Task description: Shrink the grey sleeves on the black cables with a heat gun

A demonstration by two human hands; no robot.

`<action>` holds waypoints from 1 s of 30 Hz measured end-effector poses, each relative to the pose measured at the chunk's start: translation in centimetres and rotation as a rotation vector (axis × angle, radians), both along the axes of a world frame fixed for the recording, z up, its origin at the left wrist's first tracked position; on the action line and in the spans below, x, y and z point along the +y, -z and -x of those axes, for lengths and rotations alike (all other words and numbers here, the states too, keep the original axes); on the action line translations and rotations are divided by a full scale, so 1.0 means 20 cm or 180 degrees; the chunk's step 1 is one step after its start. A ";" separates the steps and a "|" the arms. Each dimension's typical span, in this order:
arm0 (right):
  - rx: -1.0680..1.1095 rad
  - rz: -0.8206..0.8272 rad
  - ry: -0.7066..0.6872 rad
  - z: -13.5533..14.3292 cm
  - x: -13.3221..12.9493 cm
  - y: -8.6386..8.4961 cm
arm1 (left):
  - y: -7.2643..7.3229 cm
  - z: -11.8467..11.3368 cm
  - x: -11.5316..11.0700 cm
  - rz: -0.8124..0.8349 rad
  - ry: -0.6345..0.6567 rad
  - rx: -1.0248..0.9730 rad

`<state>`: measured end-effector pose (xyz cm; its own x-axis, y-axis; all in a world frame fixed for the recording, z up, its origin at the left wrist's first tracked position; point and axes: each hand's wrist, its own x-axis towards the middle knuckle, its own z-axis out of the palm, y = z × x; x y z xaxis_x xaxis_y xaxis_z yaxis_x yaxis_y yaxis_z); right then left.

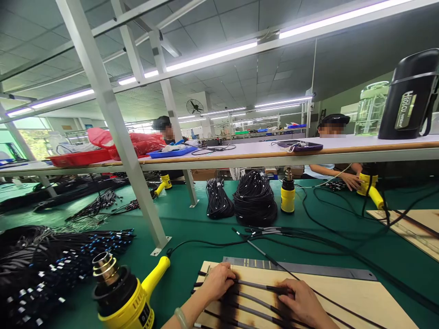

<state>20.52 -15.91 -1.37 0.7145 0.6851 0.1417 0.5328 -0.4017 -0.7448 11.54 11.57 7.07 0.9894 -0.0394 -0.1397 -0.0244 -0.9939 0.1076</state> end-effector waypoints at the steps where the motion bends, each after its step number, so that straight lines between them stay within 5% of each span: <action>1: 0.0047 0.0001 0.0005 0.01 0.00 -0.01 | -0.01 0.00 0.00 -0.0011 0.0000 0.0013; 18: -0.0062 -0.0181 -0.0117 -0.02 0.00 0.07 | 0.00 0.02 0.09 -0.0059 0.0058 -0.0041; 30: -0.0097 -0.0124 -0.0046 0.00 0.00 0.02 | -0.02 0.00 0.08 -0.0155 0.0148 0.0049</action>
